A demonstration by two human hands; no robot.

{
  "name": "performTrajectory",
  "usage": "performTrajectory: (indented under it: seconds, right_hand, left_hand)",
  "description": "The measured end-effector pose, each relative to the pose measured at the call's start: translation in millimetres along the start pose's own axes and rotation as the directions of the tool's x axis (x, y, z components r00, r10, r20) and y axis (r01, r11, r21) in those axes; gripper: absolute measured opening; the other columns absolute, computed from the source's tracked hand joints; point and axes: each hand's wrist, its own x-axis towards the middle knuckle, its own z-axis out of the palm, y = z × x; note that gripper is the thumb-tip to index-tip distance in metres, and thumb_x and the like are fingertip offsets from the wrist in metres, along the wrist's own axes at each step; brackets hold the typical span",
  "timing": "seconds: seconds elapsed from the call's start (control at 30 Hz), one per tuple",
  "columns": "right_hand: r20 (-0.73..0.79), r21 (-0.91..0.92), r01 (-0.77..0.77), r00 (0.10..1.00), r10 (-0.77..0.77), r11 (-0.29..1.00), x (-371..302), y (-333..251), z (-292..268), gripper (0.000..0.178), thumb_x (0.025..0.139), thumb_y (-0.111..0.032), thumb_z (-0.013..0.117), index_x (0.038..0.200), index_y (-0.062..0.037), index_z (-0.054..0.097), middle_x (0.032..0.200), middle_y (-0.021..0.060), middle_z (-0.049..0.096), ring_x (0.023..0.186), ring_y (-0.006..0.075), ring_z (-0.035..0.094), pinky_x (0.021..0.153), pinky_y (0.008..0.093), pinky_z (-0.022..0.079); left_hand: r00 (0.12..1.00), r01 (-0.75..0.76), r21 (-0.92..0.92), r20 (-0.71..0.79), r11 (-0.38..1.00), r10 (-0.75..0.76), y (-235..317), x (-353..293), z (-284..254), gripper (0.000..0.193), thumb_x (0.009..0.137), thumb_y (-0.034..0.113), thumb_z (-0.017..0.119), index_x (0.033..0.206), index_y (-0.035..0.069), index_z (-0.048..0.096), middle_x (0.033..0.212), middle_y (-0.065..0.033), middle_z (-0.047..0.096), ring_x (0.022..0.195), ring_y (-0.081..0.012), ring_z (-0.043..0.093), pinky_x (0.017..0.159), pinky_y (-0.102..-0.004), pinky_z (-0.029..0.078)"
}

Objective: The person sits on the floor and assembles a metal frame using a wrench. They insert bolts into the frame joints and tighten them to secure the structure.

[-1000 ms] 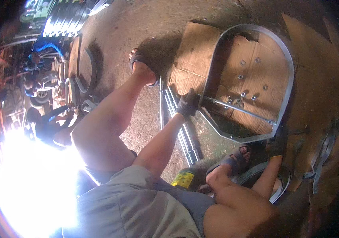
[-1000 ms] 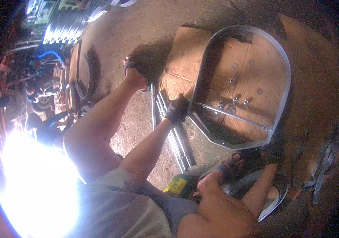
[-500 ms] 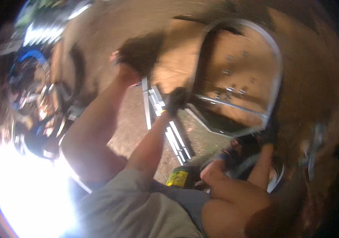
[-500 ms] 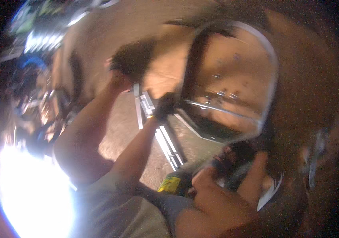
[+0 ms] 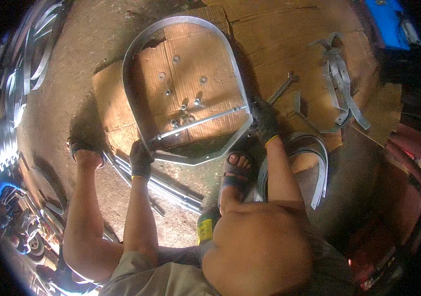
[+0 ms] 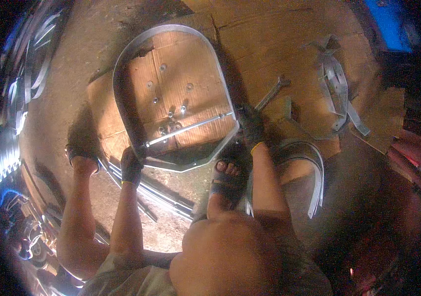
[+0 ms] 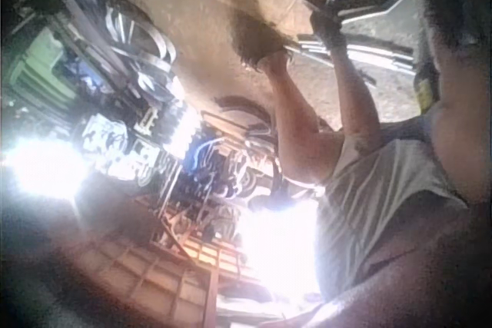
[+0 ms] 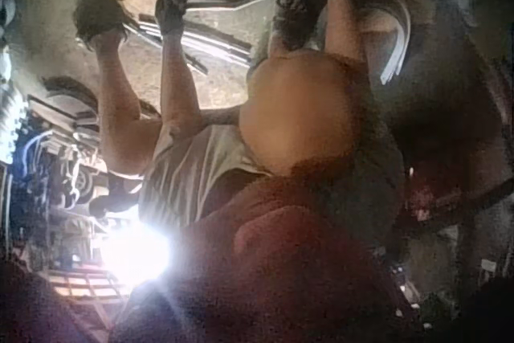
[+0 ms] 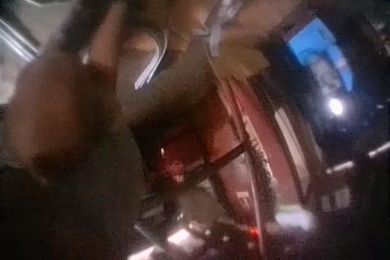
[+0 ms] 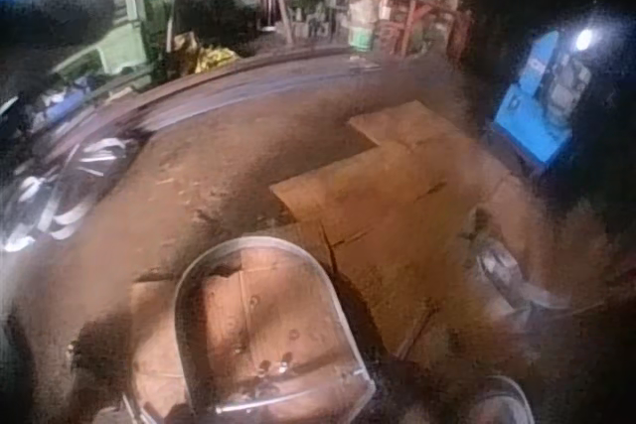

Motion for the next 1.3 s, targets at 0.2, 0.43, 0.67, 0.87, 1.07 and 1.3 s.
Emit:
performTrajectory:
  seconds: [0.2, 0.43, 0.67, 0.87, 1.07, 1.3]
  right_hand:
    - [0.058, -0.524, 0.432, 0.878, -0.475, 0.734, 28, 45, -12, 0.031, 0.099, -0.030, 0.059, 0.112, -0.0028, 0.068, 0.094, 0.0119, 0.067, 0.084, 0.0259, 0.061, 0.077, 0.0421, 0.050]
    - [0.137, -0.737, 0.436, 0.845, -0.517, 0.517, 44, 64, -8, 0.030, 0.096, -0.027, 0.061, 0.112, -0.0031, 0.067, 0.100, 0.0188, 0.069, 0.095, 0.0355, 0.066, 0.083, 0.0460, 0.052]
    - [0.310, -0.819, 0.520, 0.758, -0.574, 0.243, 24, 33, -14, 0.032, 0.095, -0.028, 0.063, 0.115, -0.0041, 0.064, 0.109, 0.0204, 0.068, 0.094, 0.0416, 0.065, 0.080, 0.0480, 0.052]
    - [-0.011, -0.643, 0.270, 0.933, -0.361, 0.717, 33, 47, -6, 0.039, 0.102, -0.039, 0.055, 0.112, -0.0041, 0.067, 0.106, 0.0170, 0.069, 0.094, 0.0306, 0.067, 0.081, 0.0412, 0.052]
    - [-0.079, -0.732, 0.440, 0.703, -0.706, 0.520, -10, -22, 61, 0.029, 0.094, -0.022, 0.069, 0.116, -0.0032, 0.069, 0.111, 0.0167, 0.071, 0.105, 0.0346, 0.068, 0.092, 0.0437, 0.053]
    - [0.348, -0.724, 0.597, 0.749, -0.564, 0.346, -8, -50, 157, 0.037, 0.085, -0.020, 0.077, 0.120, -0.0113, 0.069, 0.109, 0.0178, 0.067, 0.103, 0.0376, 0.068, 0.088, 0.0490, 0.055]
  left_hand:
    - [0.995, -0.058, 0.248, -0.069, 0.967, 0.078, -31, 24, -9, 0.020, 0.104, 0.032, 0.061, 0.110, 0.013, 0.065, 0.085, -0.0007, 0.067, 0.062, -0.0110, 0.058, 0.049, -0.0243, 0.042]
    - [0.998, -0.016, -0.161, -0.062, 0.987, 0.007, -15, 2, 10, 0.012, 0.103, 0.019, 0.059, 0.112, 0.011, 0.063, 0.096, -0.0024, 0.068, 0.073, -0.0097, 0.063, 0.055, -0.0235, 0.049]
    - [0.974, -0.167, 0.356, -0.088, 0.919, 0.211, -11, 8, -7, 0.023, 0.093, 0.018, 0.069, 0.114, 0.010, 0.065, 0.094, -0.0020, 0.062, 0.075, -0.0118, 0.058, 0.055, -0.0246, 0.046]
    - [0.990, -0.015, 0.139, -0.136, 0.990, 0.034, 9, 12, 6, 0.021, 0.107, 0.030, 0.054, 0.108, 0.012, 0.065, 0.074, 0.0004, 0.059, 0.056, -0.0092, 0.051, 0.044, -0.0265, 0.039]
    - [0.969, -0.061, 0.205, -0.222, 0.977, 0.107, 0, 11, 6, 0.024, 0.105, 0.031, 0.058, 0.113, 0.010, 0.065, 0.076, -0.0048, 0.065, 0.055, -0.0139, 0.058, 0.046, -0.0310, 0.046]
    - [0.885, -0.124, 0.522, -0.327, 0.844, 0.332, -21, -6, 20, 0.046, 0.096, 0.023, 0.072, 0.138, 0.011, 0.059, 0.103, -0.0135, 0.072, 0.086, -0.0236, 0.069, 0.076, -0.0384, 0.056]
